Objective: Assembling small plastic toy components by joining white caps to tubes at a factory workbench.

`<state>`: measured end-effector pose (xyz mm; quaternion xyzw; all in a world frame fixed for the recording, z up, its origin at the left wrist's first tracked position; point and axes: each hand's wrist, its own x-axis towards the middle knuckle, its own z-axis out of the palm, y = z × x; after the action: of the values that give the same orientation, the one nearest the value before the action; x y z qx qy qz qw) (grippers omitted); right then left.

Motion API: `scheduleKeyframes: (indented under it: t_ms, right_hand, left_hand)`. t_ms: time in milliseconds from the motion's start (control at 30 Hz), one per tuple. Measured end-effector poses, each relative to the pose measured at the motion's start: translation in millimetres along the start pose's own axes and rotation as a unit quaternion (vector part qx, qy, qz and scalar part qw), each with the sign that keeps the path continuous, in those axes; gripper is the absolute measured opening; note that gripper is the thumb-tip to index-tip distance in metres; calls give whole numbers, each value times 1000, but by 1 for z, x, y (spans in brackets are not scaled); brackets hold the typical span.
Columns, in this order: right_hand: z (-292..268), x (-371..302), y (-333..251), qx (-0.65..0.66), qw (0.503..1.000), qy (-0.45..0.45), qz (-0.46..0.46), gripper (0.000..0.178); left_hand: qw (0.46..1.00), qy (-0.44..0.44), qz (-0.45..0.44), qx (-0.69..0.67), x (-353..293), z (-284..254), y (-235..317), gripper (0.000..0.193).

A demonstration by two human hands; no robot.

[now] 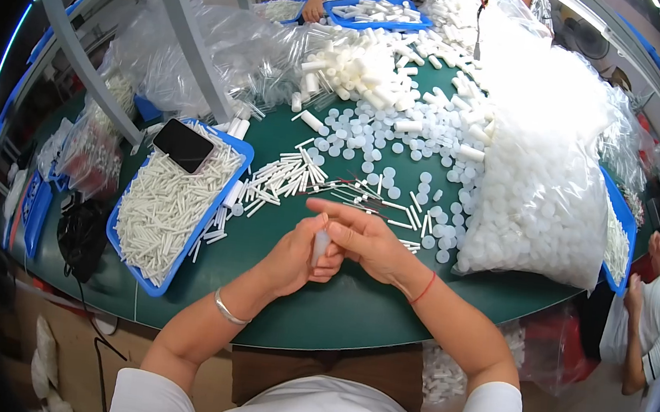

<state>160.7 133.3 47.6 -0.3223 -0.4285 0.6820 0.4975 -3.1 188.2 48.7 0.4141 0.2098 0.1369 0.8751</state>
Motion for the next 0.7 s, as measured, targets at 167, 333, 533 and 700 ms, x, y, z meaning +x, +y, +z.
scheduleKeyframes:
  t_ms: [167,333,533,700]
  right_hand:
    - [14,-12,-18,-312,939,60,-130,69]
    - [50,-52,-32,-556,818,63,-130,76]
    - [73,-122,-7,-638,728,151,-202,69]
    - [67,-191,35,-554,765,268,-189,73]
  left_hand:
    - [995,39,23,-90,4,7,3,48]
    - [990,-11,12,-140,-3,19,-15,50]
    - [978,-74,-110,-163,-23,68,-54,48]
    - [963,-109,-214,-125,-21,102,-100,56]
